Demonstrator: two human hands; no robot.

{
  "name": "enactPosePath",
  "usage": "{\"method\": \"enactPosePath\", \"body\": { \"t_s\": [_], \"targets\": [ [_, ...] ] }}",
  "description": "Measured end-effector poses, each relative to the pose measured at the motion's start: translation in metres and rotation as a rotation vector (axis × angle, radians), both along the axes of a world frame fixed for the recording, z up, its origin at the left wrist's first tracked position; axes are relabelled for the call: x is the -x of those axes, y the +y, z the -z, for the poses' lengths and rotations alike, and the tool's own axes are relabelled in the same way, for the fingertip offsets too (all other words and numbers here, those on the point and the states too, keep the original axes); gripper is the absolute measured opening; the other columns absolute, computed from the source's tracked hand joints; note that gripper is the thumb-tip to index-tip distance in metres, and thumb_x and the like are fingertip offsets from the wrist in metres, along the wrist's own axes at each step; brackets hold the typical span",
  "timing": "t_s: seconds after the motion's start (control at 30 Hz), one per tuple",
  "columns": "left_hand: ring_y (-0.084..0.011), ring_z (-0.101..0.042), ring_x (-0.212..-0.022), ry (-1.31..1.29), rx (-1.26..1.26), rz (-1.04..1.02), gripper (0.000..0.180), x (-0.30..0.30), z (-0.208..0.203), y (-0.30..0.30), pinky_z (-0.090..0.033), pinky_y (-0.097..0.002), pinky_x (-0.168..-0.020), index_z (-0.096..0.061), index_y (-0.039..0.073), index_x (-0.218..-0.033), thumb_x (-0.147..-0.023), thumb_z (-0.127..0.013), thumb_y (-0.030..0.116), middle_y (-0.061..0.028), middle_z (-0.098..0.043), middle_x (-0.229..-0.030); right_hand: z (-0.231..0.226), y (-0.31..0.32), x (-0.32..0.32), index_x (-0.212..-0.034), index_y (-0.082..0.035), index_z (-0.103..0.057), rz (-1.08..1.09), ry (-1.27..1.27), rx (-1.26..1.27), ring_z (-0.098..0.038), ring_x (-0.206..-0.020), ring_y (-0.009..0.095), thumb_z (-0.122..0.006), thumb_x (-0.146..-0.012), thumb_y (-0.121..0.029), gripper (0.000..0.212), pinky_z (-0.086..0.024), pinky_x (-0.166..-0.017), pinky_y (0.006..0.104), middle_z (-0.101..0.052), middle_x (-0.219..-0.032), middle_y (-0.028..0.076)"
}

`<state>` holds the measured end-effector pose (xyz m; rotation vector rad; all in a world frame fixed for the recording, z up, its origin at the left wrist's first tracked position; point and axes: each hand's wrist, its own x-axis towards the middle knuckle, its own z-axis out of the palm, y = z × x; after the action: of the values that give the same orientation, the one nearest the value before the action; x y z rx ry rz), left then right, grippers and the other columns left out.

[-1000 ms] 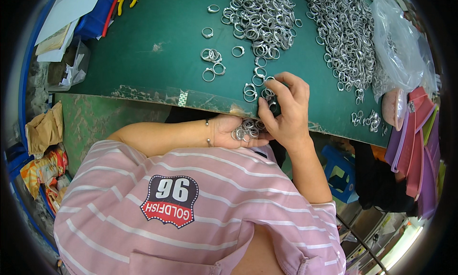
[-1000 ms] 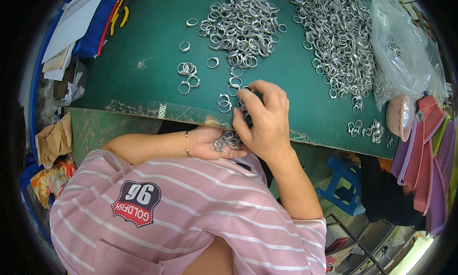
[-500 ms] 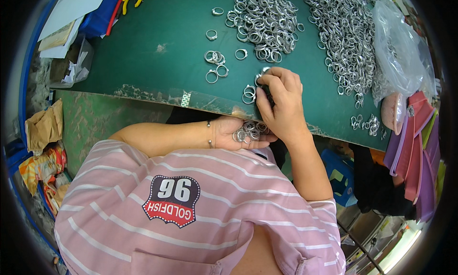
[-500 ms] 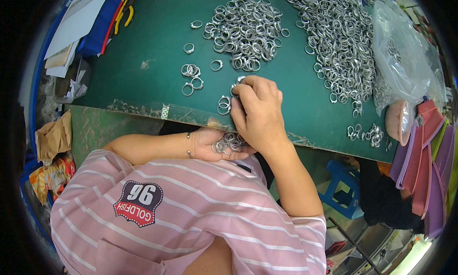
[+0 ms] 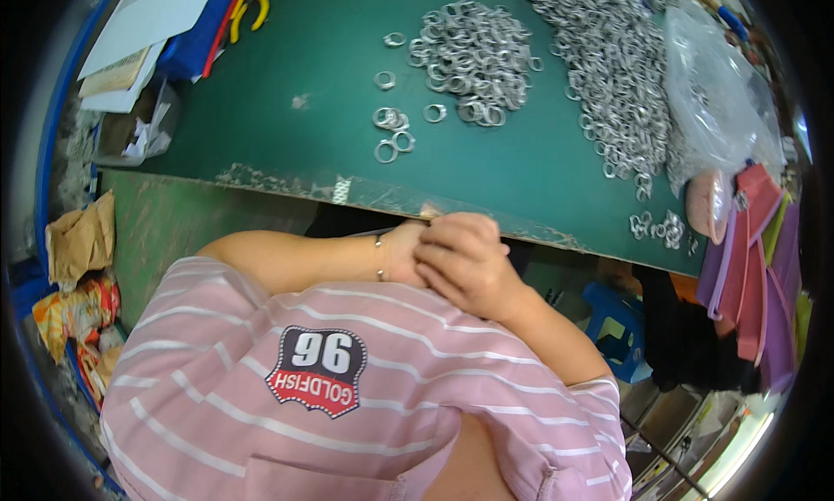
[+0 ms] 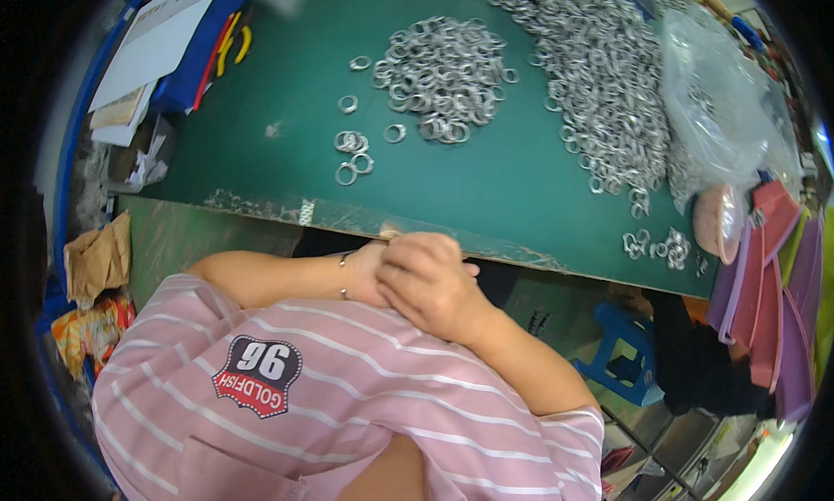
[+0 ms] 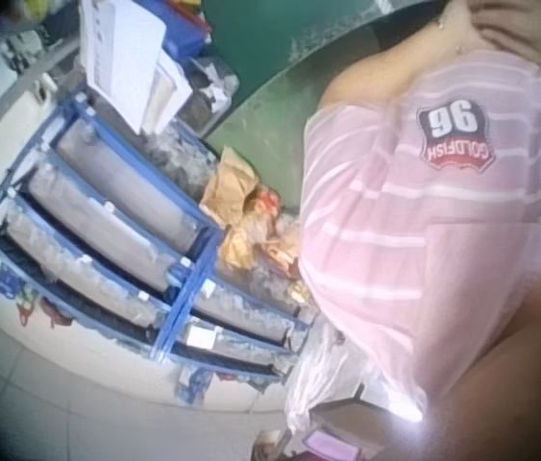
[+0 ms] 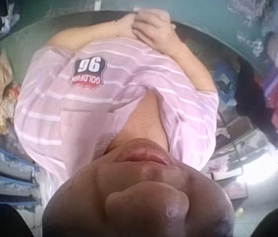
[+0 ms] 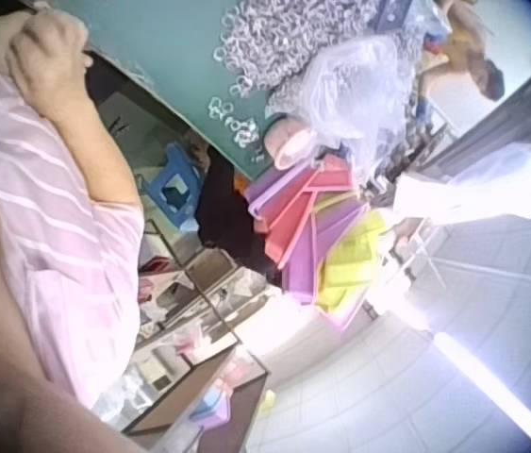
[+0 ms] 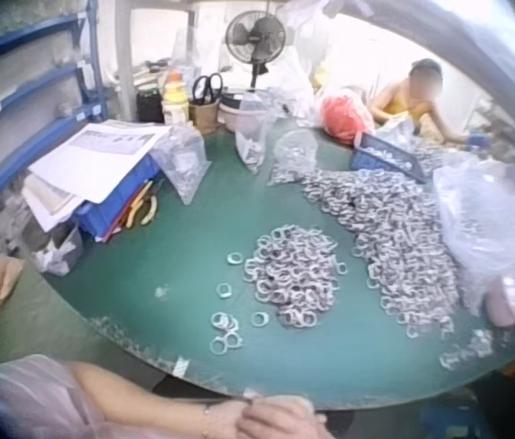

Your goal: The person picks up small metal rings from a pile on a green table by hand and places them into their palm.

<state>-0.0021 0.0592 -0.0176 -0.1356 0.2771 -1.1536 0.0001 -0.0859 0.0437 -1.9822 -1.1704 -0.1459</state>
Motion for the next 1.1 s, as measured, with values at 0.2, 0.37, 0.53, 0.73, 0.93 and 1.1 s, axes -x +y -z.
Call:
{"method": "enactPosePath", "body": {
  "t_s": [0.2, 0.37, 0.53, 0.73, 0.93, 1.1],
  "targets": [
    [-0.0174, -0.06, -0.08, -0.036, -0.359, 0.181, 0.028, -0.017, -0.07, -0.014, -0.047, -0.0304, -0.059, -0.053, 0.018, -0.11, -0.101, -0.029, 0.029, -0.0035, -0.059, -0.098, -0.003, -0.008, 0.016, -0.079, -0.009, -0.071, 0.033, -0.374, -0.125, -0.06, -0.089, 0.024, -0.076, -0.065, -0.014, 0.015, -0.046, -0.089, 0.0455, -0.064, -0.091, 0.006],
    [-0.0187, -0.063, -0.093, -0.417, -0.332, -0.024, 0.028, -0.084, -0.139, -0.081, -0.051, -0.031, -0.086, -0.063, 0.002, -0.104, -0.094, -0.043, 0.018, -0.0108, -0.066, -0.103, -0.065, -0.053, -0.052, -0.076, -0.006, -0.059, 0.368, -0.63, -0.199, -0.056, -0.081, 0.03, -0.066, -0.061, -0.004, 0.017, -0.048, -0.08, 0.0454, -0.06, -0.087, 0.012],
    [-0.02, -0.06, -0.089, -0.675, -0.391, -0.317, 0.026, -0.224, -0.214, -0.207, -0.052, -0.0333, -0.083, -0.052, -0.003, -0.102, -0.096, -0.036, 0.015, -0.0147, -0.059, -0.097, -0.143, -0.133, -0.174, -0.077, -0.001, -0.057, 0.668, -0.713, -0.395, -0.057, -0.078, 0.028, -0.06, -0.077, -0.003, 0.003, -0.046, -0.072, 0.0368, -0.059, -0.08, 0.013],
    [-0.032, -0.047, -0.123, -0.872, -0.856, -0.38, 0.046, -0.264, -0.246, -0.213, -0.042, -0.05, -0.1, -0.037, -0.007, -0.133, -0.099, -0.039, 0.024, -0.0281, -0.038, -0.138, -0.142, -0.236, -0.251, -0.092, -0.002, -0.065, 1.136, -0.526, -0.283, -0.059, -0.081, 0.025, -0.06, -0.088, -0.012, 0.013, -0.046, -0.076, 0.0334, -0.063, -0.087, 0.012],
    [-0.0094, -0.058, -0.075, -1.496, -1.271, -0.68, 0.024, -0.246, -0.172, -0.051, -0.047, -0.0247, -0.065, -0.068, 0.001, -0.101, -0.09, -0.061, 0.022, -0.0024, -0.067, -0.09, -0.089, -0.094, -0.166, -0.097, -0.001, -0.065, 0.605, -0.314, -0.132, -0.061, -0.092, 0.029, -0.059, -0.086, -0.005, 0.012, -0.047, -0.081, 0.0346, -0.064, -0.097, 0.014],
    [-0.0178, -0.055, -0.074, -2.035, -1.85, -0.396, 0.028, -0.166, -0.143, 0.061, -0.047, -0.0322, -0.069, -0.065, 0.0, -0.096, -0.087, -0.064, 0.027, -0.0089, -0.061, -0.082, -0.038, 0.009, -0.111, -0.114, -0.005, -0.06, 0.082, -0.255, 0.161, -0.054, -0.114, 0.029, -0.062, -0.079, -0.007, 0.035, -0.042, -0.097, 0.042, -0.057, -0.122, 0.011]
  ]
}}
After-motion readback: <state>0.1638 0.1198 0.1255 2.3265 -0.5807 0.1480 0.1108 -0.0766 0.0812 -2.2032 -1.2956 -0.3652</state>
